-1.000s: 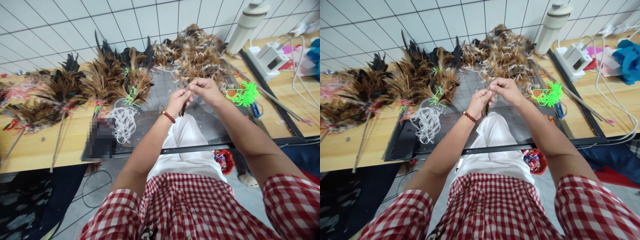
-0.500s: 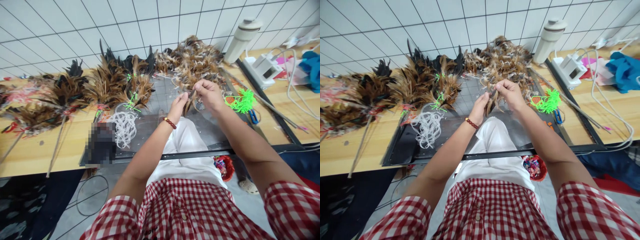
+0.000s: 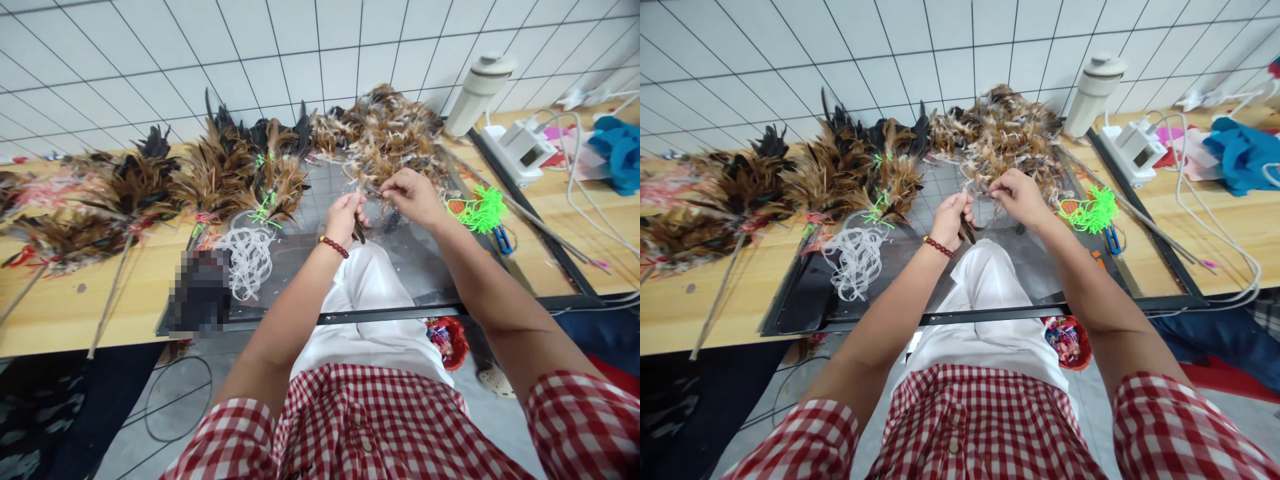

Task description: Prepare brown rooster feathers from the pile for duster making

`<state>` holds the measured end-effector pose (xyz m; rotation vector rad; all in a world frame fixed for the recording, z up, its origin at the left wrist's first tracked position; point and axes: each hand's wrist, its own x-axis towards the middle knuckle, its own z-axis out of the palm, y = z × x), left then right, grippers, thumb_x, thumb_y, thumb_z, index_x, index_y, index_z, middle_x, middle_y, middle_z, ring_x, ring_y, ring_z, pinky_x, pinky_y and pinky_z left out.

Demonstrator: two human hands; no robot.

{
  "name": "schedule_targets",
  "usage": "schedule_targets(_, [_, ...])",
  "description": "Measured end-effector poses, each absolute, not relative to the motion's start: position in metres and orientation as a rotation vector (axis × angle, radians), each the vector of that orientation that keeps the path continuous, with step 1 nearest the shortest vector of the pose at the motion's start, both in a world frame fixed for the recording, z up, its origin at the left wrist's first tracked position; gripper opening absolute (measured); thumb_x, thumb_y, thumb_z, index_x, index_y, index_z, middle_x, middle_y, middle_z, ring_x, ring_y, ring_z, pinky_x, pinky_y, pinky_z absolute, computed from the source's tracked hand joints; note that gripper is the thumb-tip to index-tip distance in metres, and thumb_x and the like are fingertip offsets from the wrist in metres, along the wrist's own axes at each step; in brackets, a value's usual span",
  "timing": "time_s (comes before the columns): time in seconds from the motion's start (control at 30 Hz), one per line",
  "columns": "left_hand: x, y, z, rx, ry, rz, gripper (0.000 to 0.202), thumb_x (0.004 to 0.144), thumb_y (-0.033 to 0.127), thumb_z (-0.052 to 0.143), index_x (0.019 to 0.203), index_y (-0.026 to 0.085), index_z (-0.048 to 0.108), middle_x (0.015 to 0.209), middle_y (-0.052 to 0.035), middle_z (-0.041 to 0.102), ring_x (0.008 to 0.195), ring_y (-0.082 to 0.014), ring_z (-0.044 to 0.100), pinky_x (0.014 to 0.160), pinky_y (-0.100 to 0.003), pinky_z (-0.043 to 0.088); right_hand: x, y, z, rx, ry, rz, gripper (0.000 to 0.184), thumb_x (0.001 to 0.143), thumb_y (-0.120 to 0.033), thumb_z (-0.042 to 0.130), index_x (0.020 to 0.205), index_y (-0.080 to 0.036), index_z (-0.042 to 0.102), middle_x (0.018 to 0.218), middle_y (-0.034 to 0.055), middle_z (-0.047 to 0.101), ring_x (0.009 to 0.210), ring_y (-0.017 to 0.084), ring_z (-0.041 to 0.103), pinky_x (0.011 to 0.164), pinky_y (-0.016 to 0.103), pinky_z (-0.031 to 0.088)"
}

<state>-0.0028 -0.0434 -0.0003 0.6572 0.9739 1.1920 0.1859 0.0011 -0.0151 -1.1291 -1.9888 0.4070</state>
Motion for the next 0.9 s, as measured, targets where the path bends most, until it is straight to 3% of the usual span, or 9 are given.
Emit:
schedule_targets(0.07, [-0.005, -0.042, 0.001, 0.574, 1.008, 1.220, 0.030, 0.106, 0.028, 0.056, 0.078, 0.017, 0.053, 0.057, 0.0102, 0.041, 0.040, -0.0003, 0.028, 0.043, -0.014, 0.026, 0.197, 0.002, -0.015, -1.219, -2.212, 0.221, 0.019, 0.090, -0.023, 0.065, 0.095, -0.021, 0.083, 0.099, 0.0109, 0.073, 0.091, 0.025, 0.067, 0.085, 0.040, 0.051])
schedule_targets(0.17, [-0.008, -0.040, 0.001, 0.531, 1.042, 1.233, 0.029, 0.106, 0.031, 0.057, 0.080, 0.017, 0.053, 0.060, 0.0100, 0.040, 0.040, 0.0006, 0.023, 0.041, -0.015, 0.017, 0.199, -0.001, -0.015, -1.266, -2.470, 0.079, 0.031, 0.089, -0.015, 0.060, 0.106, -0.020, 0.085, 0.103, 0.0122, 0.074, 0.093, 0.025, 0.068, 0.084, 0.037, 0.049])
schedule_targets(0.33, [-0.008, -0.039, 0.000, 0.505, 1.067, 1.249, 0.032, 0.102, 0.041, 0.064, 0.082, 0.018, 0.053, 0.062, 0.0096, 0.039, 0.041, 0.0010, 0.023, 0.042, -0.014, 0.017, 0.189, -0.005, -0.019, -1.327, -2.554, 0.026, 0.033, 0.088, -0.015, 0.054, 0.101, -0.018, 0.084, 0.106, 0.0136, 0.075, 0.095, 0.028, 0.068, 0.081, 0.038, 0.047])
schedule_targets(0.5, [-0.005, -0.042, 0.003, 0.492, 1.048, 1.255, 0.029, 0.106, 0.031, 0.057, 0.081, 0.017, 0.053, 0.061, 0.0097, 0.040, 0.040, 0.0009, 0.024, 0.042, -0.014, 0.016, 0.184, -0.005, -0.022, -1.462, -2.258, -0.024, 0.035, 0.092, -0.021, 0.052, 0.114, -0.017, 0.080, 0.109, 0.0147, 0.074, 0.100, 0.030, 0.067, 0.084, 0.039, 0.048])
schedule_targets(0.6, [-0.003, -0.044, 0.004, 0.510, 1.045, 1.240, 0.028, 0.107, 0.027, 0.054, 0.081, 0.017, 0.053, 0.060, 0.0100, 0.040, 0.040, 0.0009, 0.025, 0.042, -0.013, 0.016, 0.175, -0.004, -0.027, -1.596, -2.160, -0.100, 0.032, 0.095, -0.032, 0.058, 0.111, -0.017, 0.080, 0.110, 0.0169, 0.075, 0.101, 0.033, 0.066, 0.085, 0.042, 0.047])
schedule_targets(0.7, [-0.003, -0.044, 0.004, 0.519, 1.042, 1.238, 0.029, 0.108, 0.023, 0.049, 0.080, 0.016, 0.052, 0.059, 0.0100, 0.040, 0.039, 0.0008, 0.025, 0.041, -0.014, 0.016, 0.171, 0.001, -0.035, -1.647, -2.125, -0.103, 0.027, 0.094, -0.032, 0.058, 0.103, -0.019, 0.080, 0.107, 0.0158, 0.075, 0.101, 0.032, 0.066, 0.085, 0.042, 0.046])
schedule_targets(0.8, [-0.003, -0.044, 0.004, 0.531, 1.055, 1.234, 0.028, 0.107, 0.027, 0.055, 0.081, 0.017, 0.053, 0.060, 0.0097, 0.041, 0.040, 0.0004, 0.025, 0.041, -0.014, 0.017, 0.181, 0.007, -0.042, -1.561, -2.050, -0.058, 0.021, 0.093, -0.028, 0.057, 0.094, -0.021, 0.077, 0.100, 0.0126, 0.074, 0.096, 0.029, 0.066, 0.081, 0.040, 0.047])
schedule_targets(0.9, [-0.002, -0.045, 0.004, 0.577, 1.077, 1.237, 0.028, 0.103, 0.036, 0.063, 0.082, 0.018, 0.056, 0.062, 0.0087, 0.043, 0.043, -0.0004, 0.027, 0.043, -0.015, 0.019, 0.198, 0.008, -0.038, -1.465, -1.973, -0.101, 0.017, 0.094, -0.027, 0.057, 0.095, -0.022, 0.073, 0.102, 0.0123, 0.073, 0.096, 0.030, 0.064, 0.082, 0.042, 0.046])
